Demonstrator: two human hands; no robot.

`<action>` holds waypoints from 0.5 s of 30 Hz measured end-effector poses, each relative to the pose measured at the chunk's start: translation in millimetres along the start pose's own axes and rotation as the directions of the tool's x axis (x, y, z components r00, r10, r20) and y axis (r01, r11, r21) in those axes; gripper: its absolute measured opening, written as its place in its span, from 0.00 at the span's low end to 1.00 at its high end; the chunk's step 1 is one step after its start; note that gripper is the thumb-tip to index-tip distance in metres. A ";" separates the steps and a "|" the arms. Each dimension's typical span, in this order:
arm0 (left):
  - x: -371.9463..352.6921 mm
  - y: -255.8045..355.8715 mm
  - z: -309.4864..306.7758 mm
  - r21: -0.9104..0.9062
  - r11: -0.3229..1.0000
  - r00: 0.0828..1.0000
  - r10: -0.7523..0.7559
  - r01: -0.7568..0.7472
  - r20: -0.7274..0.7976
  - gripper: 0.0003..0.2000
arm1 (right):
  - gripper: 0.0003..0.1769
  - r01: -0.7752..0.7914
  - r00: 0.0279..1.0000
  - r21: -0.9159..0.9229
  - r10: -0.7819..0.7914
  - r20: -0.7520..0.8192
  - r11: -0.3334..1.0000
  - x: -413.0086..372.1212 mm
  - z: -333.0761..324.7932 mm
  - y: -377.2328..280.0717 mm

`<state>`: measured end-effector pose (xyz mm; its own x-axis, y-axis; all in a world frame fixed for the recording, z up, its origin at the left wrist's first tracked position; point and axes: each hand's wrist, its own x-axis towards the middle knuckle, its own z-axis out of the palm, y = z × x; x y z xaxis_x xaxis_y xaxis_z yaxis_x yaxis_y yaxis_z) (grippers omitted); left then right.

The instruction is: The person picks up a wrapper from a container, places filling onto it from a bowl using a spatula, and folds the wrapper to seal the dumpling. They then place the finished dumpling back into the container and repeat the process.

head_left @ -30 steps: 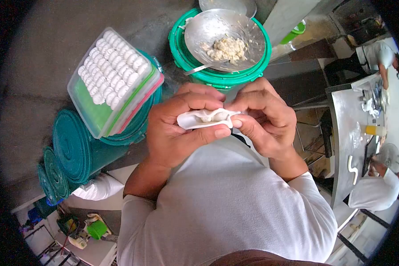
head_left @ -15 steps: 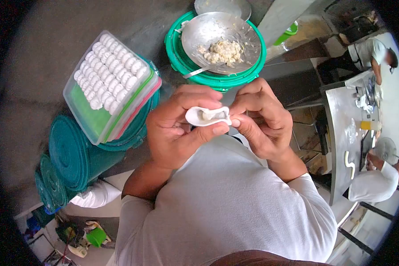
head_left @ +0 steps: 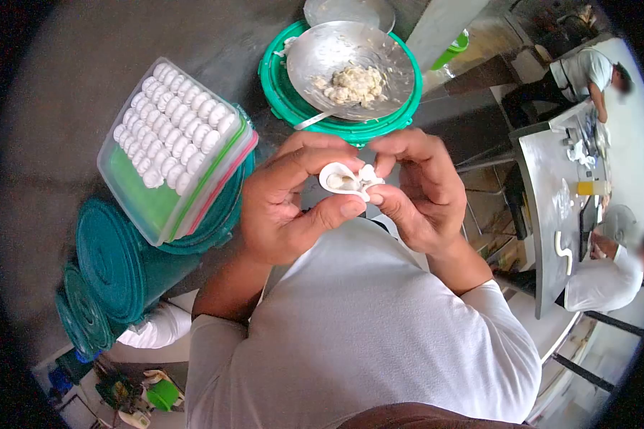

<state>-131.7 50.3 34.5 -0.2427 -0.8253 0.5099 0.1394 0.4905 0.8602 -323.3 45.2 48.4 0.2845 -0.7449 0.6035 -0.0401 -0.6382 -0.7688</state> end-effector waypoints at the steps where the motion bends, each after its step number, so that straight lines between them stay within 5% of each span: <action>1: 1.1 -0.9 -0.5 -0.002 1.000 1.000 0.001 -0.001 0.004 0.15 | 0.09 0.012 1.000 -0.002 -0.012 0.007 1.000 0.4 -0.3 0.3; 4: 2.0 -7.1 2.3 0.024 0.998 0.998 0.051 -0.052 0.026 0.16 | 0.09 -0.072 0.997 -0.029 0.073 0.018 0.997 -1.9 -2.1 -4.1; 6: -1.8 -14.6 12.6 -0.175 0.982 0.982 0.036 -0.069 -0.185 0.17 | 0.09 -0.119 0.992 -0.042 0.121 0.026 0.992 -2.8 -2.5 -3.9; 12: 4.4 -21.4 -1.3 0.012 0.992 0.991 0.128 -0.129 0.039 0.15 | 0.08 -0.010 1.000 -0.002 0.010 -0.004 1.000 -1.6 -1.5 3.5; 15: 7.9 -20.2 2.0 0.006 0.994 0.994 0.109 -0.109 0.007 0.14 | 0.08 -0.050 0.998 0.031 0.051 -0.037 0.998 -0.5 -3.3 3.6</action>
<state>-138.3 34.4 21.1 -0.2330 -0.7650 0.6004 0.1590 0.5791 0.7996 -326.8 42.7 46.2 0.2462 -0.7831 0.5712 -0.0243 -0.5941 -0.8040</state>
